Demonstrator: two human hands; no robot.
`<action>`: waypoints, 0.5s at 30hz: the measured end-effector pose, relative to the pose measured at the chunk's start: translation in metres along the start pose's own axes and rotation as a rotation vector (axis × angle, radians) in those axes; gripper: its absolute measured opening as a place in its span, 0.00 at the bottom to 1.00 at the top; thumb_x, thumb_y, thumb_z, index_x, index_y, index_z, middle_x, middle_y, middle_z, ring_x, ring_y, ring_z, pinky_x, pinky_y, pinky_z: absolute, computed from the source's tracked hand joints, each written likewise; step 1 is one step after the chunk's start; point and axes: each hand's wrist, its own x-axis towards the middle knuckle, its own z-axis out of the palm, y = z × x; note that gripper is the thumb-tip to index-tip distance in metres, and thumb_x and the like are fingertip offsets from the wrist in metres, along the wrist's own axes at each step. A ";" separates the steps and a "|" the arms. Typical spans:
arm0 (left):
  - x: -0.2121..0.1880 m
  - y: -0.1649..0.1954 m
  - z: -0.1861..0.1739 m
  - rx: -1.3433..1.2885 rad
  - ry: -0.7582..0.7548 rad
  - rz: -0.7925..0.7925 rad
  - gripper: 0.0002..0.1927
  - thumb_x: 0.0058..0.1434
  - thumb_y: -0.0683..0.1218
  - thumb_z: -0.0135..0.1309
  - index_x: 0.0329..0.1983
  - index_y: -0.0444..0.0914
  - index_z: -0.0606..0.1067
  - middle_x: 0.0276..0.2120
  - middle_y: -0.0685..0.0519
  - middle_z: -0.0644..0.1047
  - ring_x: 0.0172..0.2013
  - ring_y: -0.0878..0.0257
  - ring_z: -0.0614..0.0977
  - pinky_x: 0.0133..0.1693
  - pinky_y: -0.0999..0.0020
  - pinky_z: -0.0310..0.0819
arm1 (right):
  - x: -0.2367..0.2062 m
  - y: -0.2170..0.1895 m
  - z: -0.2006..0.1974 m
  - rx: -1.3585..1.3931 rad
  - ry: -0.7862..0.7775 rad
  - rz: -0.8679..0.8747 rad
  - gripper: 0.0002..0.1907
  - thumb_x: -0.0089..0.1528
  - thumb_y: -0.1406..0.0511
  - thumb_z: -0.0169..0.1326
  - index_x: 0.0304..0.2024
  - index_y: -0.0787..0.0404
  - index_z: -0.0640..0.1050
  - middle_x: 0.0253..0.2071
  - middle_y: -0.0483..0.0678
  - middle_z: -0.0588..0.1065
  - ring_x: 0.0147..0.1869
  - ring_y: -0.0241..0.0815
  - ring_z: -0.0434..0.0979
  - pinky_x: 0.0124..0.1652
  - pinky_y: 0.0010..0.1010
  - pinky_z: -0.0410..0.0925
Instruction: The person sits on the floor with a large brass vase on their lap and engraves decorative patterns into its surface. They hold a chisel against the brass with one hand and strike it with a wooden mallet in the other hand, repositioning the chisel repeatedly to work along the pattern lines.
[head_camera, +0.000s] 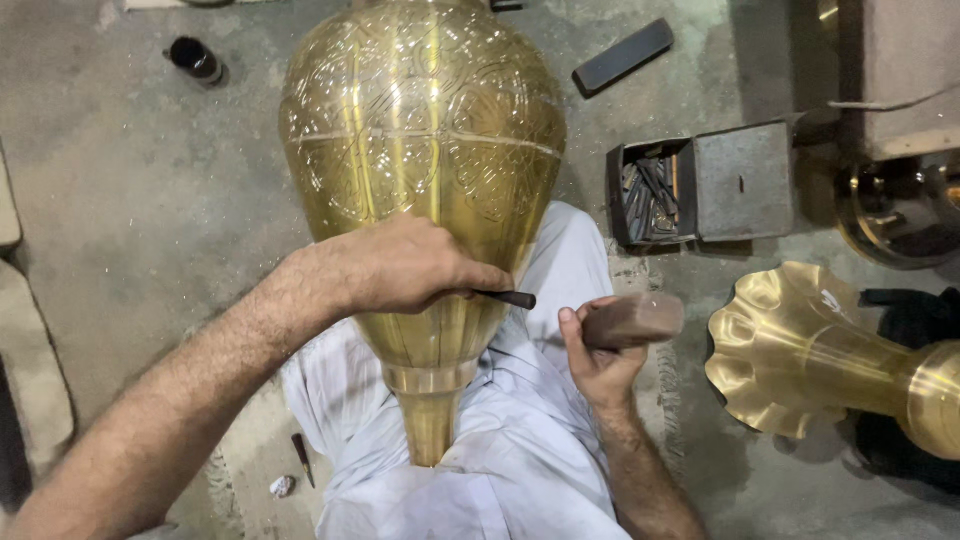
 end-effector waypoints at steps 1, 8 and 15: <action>0.001 0.000 0.001 0.015 0.007 -0.005 0.29 0.62 0.42 0.48 0.65 0.62 0.72 0.32 0.52 0.84 0.32 0.54 0.85 0.34 0.54 0.82 | -0.001 0.005 -0.001 -0.104 -0.047 -0.131 0.11 0.61 0.72 0.66 0.41 0.62 0.76 0.37 0.51 0.76 0.40 0.42 0.78 0.38 0.30 0.73; 0.003 -0.018 -0.003 -0.229 0.236 0.084 0.25 0.65 0.46 0.50 0.66 0.54 0.68 0.38 0.55 0.85 0.28 0.60 0.85 0.31 0.60 0.82 | 0.000 0.001 -0.021 0.021 -0.072 0.276 0.15 0.61 0.72 0.67 0.47 0.69 0.75 0.38 0.46 0.76 0.42 0.37 0.76 0.45 0.30 0.72; 0.017 -0.025 -0.017 -0.108 0.088 -0.057 0.17 0.69 0.49 0.51 0.61 0.47 0.69 0.27 0.50 0.82 0.27 0.58 0.84 0.29 0.57 0.79 | 0.008 -0.027 -0.024 0.435 -0.201 0.199 0.33 0.58 0.67 0.68 0.59 0.64 0.63 0.45 0.44 0.74 0.48 0.36 0.76 0.50 0.31 0.73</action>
